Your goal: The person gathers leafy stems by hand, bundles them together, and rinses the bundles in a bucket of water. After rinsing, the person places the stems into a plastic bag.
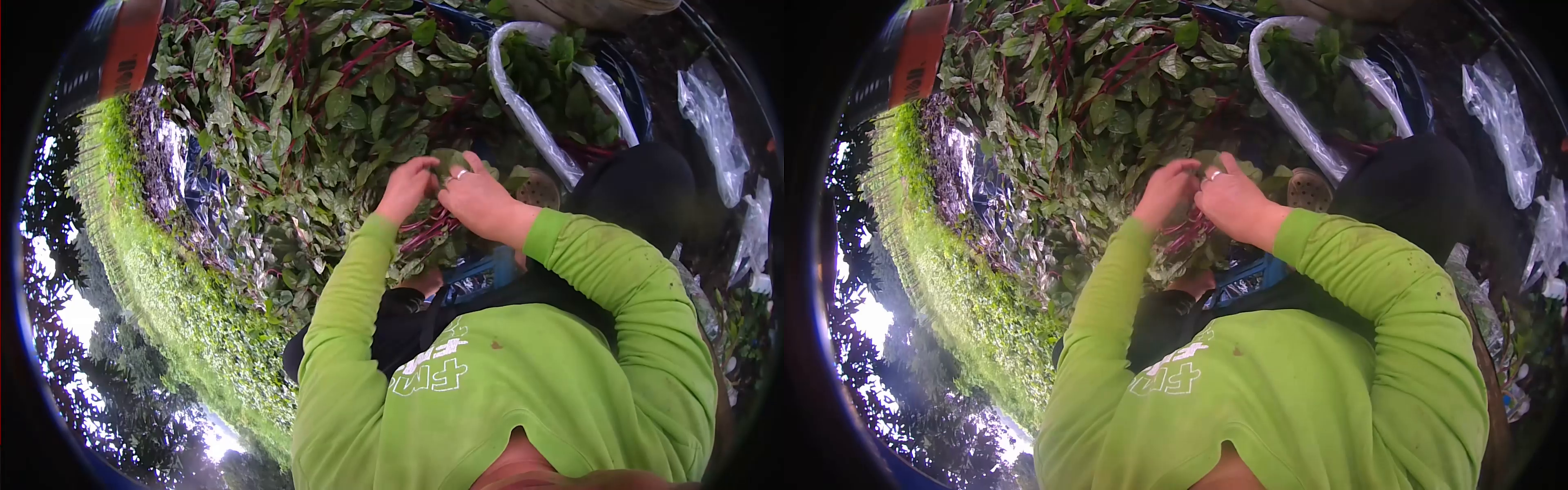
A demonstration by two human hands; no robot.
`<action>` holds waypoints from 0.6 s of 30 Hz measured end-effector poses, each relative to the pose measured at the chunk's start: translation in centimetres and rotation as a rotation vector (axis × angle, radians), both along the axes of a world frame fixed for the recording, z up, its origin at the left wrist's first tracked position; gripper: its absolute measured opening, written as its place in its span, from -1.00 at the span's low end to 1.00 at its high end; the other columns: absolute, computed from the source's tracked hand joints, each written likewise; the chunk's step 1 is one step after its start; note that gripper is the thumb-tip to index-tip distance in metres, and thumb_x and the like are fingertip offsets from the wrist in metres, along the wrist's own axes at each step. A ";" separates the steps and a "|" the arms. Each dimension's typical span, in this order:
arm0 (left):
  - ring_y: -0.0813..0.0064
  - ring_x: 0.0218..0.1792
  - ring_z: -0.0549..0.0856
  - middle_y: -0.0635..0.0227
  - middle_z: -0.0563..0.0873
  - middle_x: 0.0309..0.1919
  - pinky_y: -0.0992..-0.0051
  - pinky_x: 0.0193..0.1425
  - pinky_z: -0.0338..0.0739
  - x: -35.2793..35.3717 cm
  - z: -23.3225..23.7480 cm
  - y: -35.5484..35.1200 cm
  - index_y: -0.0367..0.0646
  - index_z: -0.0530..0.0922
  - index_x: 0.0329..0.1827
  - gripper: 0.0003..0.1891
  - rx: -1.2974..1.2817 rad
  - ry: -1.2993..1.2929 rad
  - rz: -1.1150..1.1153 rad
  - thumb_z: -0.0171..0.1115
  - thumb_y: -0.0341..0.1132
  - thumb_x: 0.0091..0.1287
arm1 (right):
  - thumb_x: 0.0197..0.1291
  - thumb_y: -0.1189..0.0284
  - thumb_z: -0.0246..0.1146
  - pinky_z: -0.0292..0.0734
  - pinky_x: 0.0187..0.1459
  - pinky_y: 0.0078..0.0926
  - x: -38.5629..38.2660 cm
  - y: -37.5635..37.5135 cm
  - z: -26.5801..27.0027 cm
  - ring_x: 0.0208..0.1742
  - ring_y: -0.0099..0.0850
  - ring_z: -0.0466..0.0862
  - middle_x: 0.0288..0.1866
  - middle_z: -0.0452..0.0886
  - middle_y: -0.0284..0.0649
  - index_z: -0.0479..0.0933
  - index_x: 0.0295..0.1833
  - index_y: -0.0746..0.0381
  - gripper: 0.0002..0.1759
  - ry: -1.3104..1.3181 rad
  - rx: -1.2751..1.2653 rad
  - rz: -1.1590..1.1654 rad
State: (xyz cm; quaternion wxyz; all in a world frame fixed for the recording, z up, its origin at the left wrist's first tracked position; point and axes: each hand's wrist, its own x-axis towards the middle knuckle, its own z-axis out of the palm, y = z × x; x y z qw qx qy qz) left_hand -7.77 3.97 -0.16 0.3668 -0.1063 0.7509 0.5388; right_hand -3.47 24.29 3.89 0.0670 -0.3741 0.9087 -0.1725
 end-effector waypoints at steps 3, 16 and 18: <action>0.16 -0.07 0.73 0.20 0.74 -0.16 0.19 0.02 0.62 -3.5 -5.7 2.4 -0.17 0.72 0.05 -0.73 -0.276 0.894 -0.339 0.15 -0.46 0.36 | 0.10 0.41 0.32 0.58 -0.03 -0.18 0.9 -0.1 -0.7 -0.12 -0.22 0.76 -0.26 0.74 -0.20 0.67 -0.16 0.16 -0.83 -0.165 0.043 0.016; -0.01 -0.11 0.70 0.06 0.70 -0.22 0.14 0.02 0.63 -4.4 -3.8 3.6 -0.16 0.64 -0.13 -0.79 -0.283 0.658 -0.436 0.39 -0.40 0.18 | 0.14 0.39 0.29 0.63 -0.08 -0.16 1.2 1.9 -1.4 -0.05 -0.17 0.73 -0.11 0.70 -0.10 0.66 -0.20 0.24 -0.82 -0.206 -0.024 -0.108; 0.26 -0.12 0.75 0.23 0.75 -0.18 0.33 0.05 0.66 -2.9 -3.2 1.7 -0.20 0.64 -0.01 -0.75 -0.094 0.490 -0.312 0.39 -0.44 0.25 | 0.14 0.40 0.27 0.61 0.01 -0.15 0.4 1.9 -1.0 0.00 -0.16 0.71 -0.03 0.68 -0.07 0.67 -0.22 0.26 -0.82 -0.014 -0.104 -0.129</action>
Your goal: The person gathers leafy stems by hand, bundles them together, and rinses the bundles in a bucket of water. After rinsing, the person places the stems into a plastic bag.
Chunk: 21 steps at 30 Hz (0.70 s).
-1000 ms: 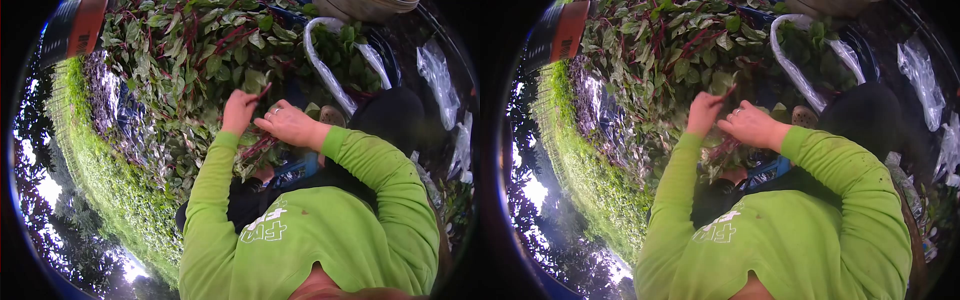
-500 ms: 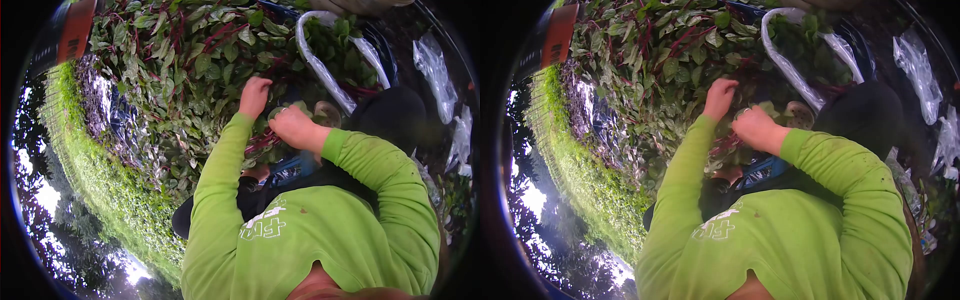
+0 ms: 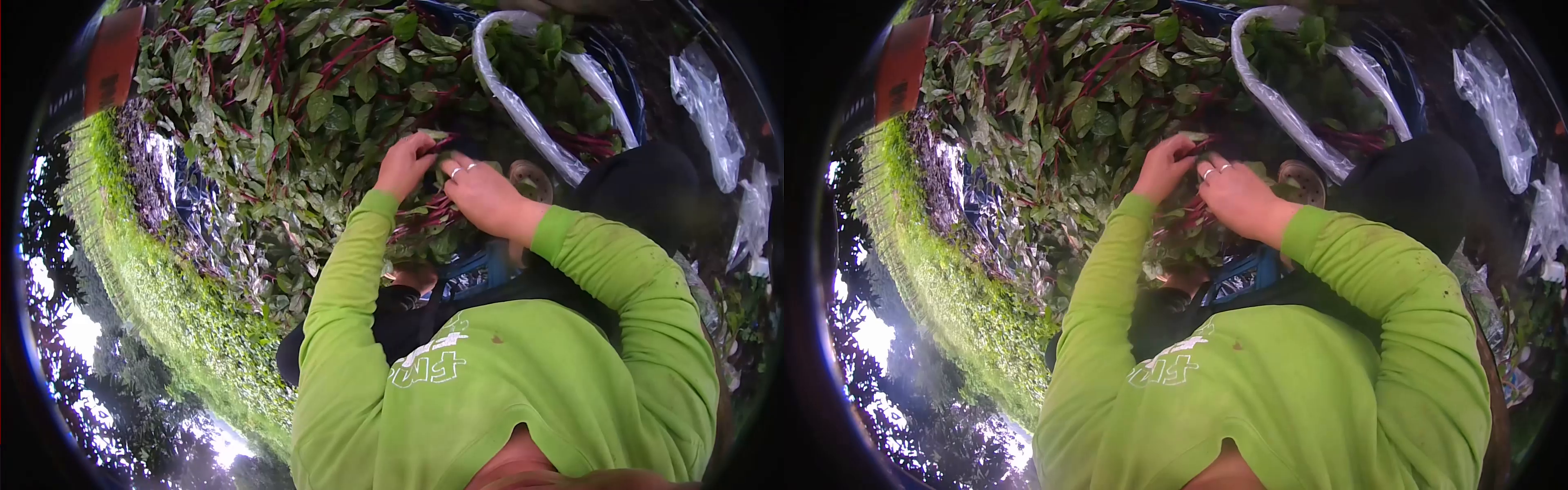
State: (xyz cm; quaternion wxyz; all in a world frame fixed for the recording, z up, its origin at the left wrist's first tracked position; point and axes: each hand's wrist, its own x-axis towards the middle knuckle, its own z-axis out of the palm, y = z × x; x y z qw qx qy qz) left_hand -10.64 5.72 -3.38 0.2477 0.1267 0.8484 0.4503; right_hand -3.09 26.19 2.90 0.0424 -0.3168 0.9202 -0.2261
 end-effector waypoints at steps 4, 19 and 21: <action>0.56 -0.09 0.72 0.40 0.75 -0.14 0.49 0.10 0.64 2.4 3.0 -1.8 -0.28 0.64 0.02 -0.75 0.239 -0.600 0.187 0.33 -0.56 0.28 | 0.16 0.40 0.25 0.54 0.08 -0.16 -0.5 -0.2 -0.4 -0.04 -0.19 0.69 -0.09 0.65 -0.12 0.64 -0.23 0.25 -0.84 0.238 -0.079 -0.024; 0.06 -0.05 0.72 0.17 0.71 -0.15 0.10 0.04 0.63 -3.6 -5.4 3.6 -0.08 0.62 -0.11 -0.81 -0.631 0.575 0.092 0.33 -0.32 0.23 | 0.11 0.40 0.27 0.54 -0.09 -0.23 -0.5 0.2 -0.2 -0.08 -0.23 0.71 -0.26 0.68 -0.21 0.61 -0.27 0.20 -0.88 -0.046 0.088 0.034; 0.06 -0.07 0.72 0.17 0.72 -0.17 0.13 0.02 0.63 -3.4 -4.1 2.4 -0.10 0.61 -0.15 -0.83 -0.504 0.553 0.114 0.31 -0.34 0.22 | 0.12 0.40 0.26 0.57 0.09 -0.17 -0.9 0.2 0.0 0.01 -0.23 0.69 -0.20 0.68 -0.18 0.61 -0.29 0.22 -0.87 -0.078 0.090 0.018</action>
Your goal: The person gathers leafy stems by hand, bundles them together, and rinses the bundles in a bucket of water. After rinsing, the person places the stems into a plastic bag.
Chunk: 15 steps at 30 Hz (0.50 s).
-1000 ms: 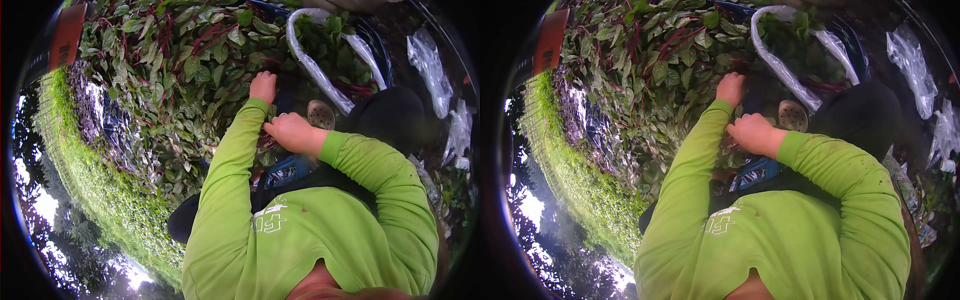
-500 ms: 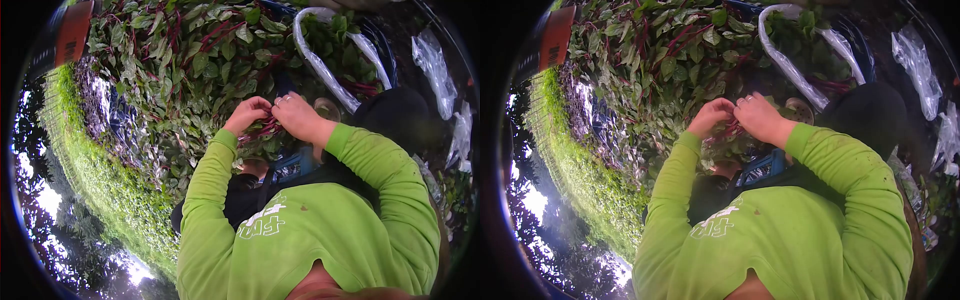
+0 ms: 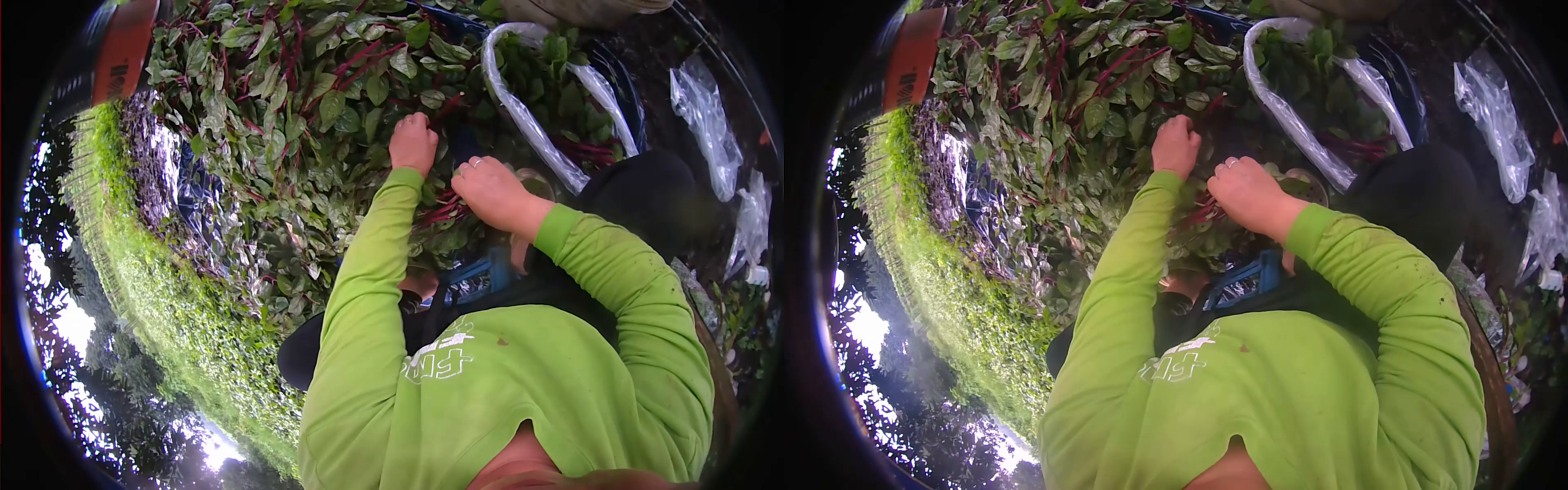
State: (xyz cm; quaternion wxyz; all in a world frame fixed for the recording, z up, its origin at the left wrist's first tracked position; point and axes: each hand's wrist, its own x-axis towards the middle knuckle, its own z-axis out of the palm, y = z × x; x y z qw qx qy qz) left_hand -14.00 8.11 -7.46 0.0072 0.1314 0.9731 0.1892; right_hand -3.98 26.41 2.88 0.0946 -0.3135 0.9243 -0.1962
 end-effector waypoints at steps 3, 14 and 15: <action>0.11 -0.10 0.72 0.18 0.73 -0.19 0.19 0.00 0.64 1.9 2.7 -1.7 -0.15 0.62 -0.20 -0.86 0.256 -0.133 -0.001 0.31 -0.32 0.25 | 0.13 0.42 0.23 0.38 0.43 0.01 -0.9 -0.1 -0.1 0.14 -0.22 0.63 -0.11 0.66 -0.16 0.62 -0.29 0.24 -0.87 0.486 -0.130 -0.008; 0.45 0.24 0.61 0.28 0.70 0.18 0.27 0.35 0.41 5.1 11.6 -1.5 -0.03 0.69 0.22 -0.49 0.836 -1.357 0.538 0.09 0.17 0.55 | 0.13 0.43 0.20 0.16 0.51 -0.08 -0.1 -1.3 -0.4 0.10 -0.44 0.57 -0.18 0.58 -0.40 0.67 -0.26 0.12 -0.87 0.334 -0.133 0.096; 0.45 0.28 0.59 0.26 0.68 0.22 0.25 0.37 0.39 4.9 11.4 -0.7 -0.02 0.69 0.23 -0.47 0.795 -1.353 0.550 0.08 0.20 0.56 | 0.12 0.44 0.20 0.17 0.49 -0.11 -0.1 -1.4 -0.2 0.09 -0.45 0.57 -0.20 0.58 -0.41 0.67 -0.28 0.10 -0.87 0.350 -0.133 0.104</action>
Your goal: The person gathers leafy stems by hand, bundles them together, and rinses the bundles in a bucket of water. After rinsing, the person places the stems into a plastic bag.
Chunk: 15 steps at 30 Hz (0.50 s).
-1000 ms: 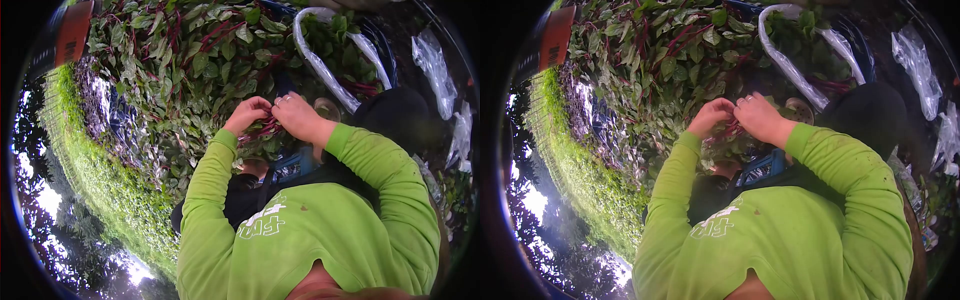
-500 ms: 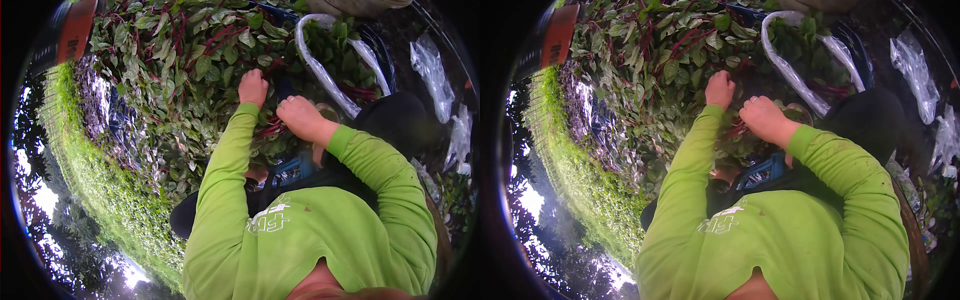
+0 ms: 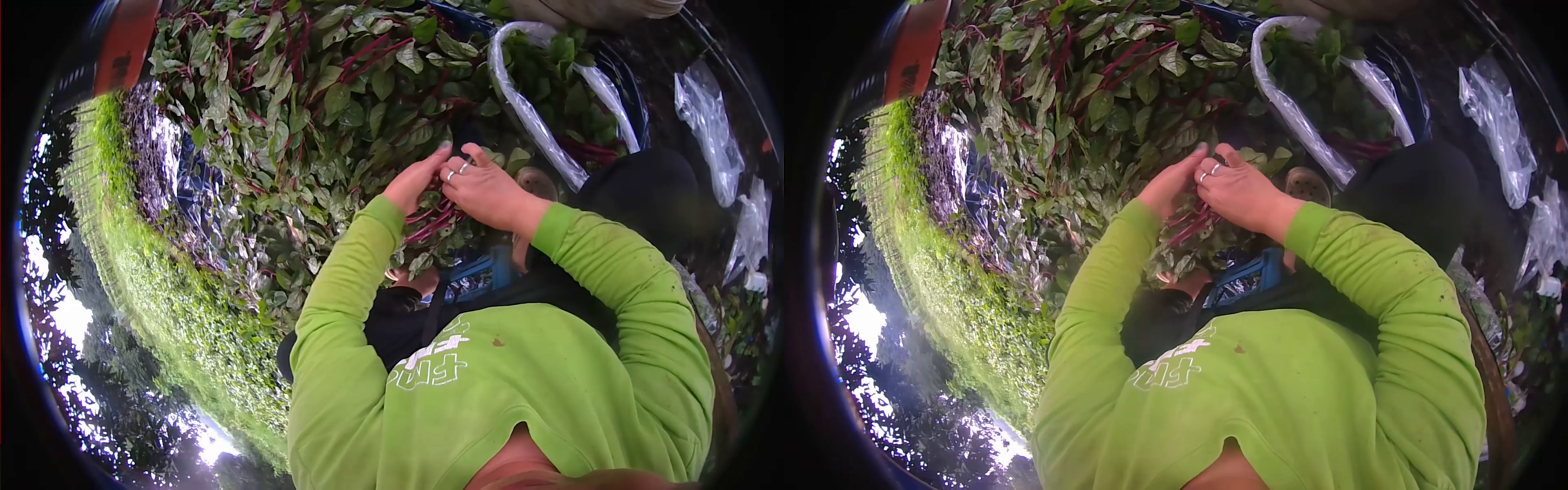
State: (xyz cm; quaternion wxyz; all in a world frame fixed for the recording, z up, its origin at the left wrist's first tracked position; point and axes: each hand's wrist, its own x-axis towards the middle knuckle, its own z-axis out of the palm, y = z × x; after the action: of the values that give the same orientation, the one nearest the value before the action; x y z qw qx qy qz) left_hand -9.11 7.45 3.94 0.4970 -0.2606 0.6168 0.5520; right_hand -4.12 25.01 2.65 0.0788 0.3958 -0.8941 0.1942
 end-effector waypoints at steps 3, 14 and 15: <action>0.52 0.06 0.72 0.37 0.77 0.05 0.39 0.21 0.56 -0.6 -2.9 0.2 -0.09 0.68 0.14 -0.66 0.307 -0.096 0.153 0.13 -0.06 0.58 | 0.09 0.43 0.22 0.17 0.51 -0.11 0.0 -0.5 0.0 0.09 -0.47 0.57 -0.22 0.58 -0.43 0.67 -0.33 0.08 -0.89 0.020 0.053 0.021; 0.49 -0.26 0.72 0.33 0.78 -0.27 0.37 -0.09 0.62 2.6 -2.8 -2.4 -0.23 0.67 -0.12 -0.83 -0.153 0.738 0.157 0.26 -0.30 0.52 | 0.08 0.38 0.23 -0.04 0.67 0.08 0.3 -3.0 0.1 0.24 -0.43 0.56 -0.12 0.66 -0.45 0.74 -0.30 0.05 -0.84 0.028 -0.007 0.164; 0.52 -0.28 0.70 0.34 0.78 -0.27 0.41 -0.12 0.61 3.0 -2.6 -2.8 -0.25 0.66 -0.09 -0.82 -0.331 0.949 0.013 0.28 -0.28 0.52 | 0.08 0.38 0.24 -0.04 0.67 0.08 0.1 -3.2 0.4 0.26 -0.42 0.56 -0.10 0.67 -0.45 0.75 -0.30 0.06 -0.83 0.033 -0.029 0.174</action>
State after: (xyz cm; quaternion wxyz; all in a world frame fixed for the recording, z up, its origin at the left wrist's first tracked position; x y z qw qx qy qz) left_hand -6.13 4.67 1.35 0.1103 -0.0597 0.8525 0.5075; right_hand -4.03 21.84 3.03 0.0819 0.4740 -0.8520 0.2066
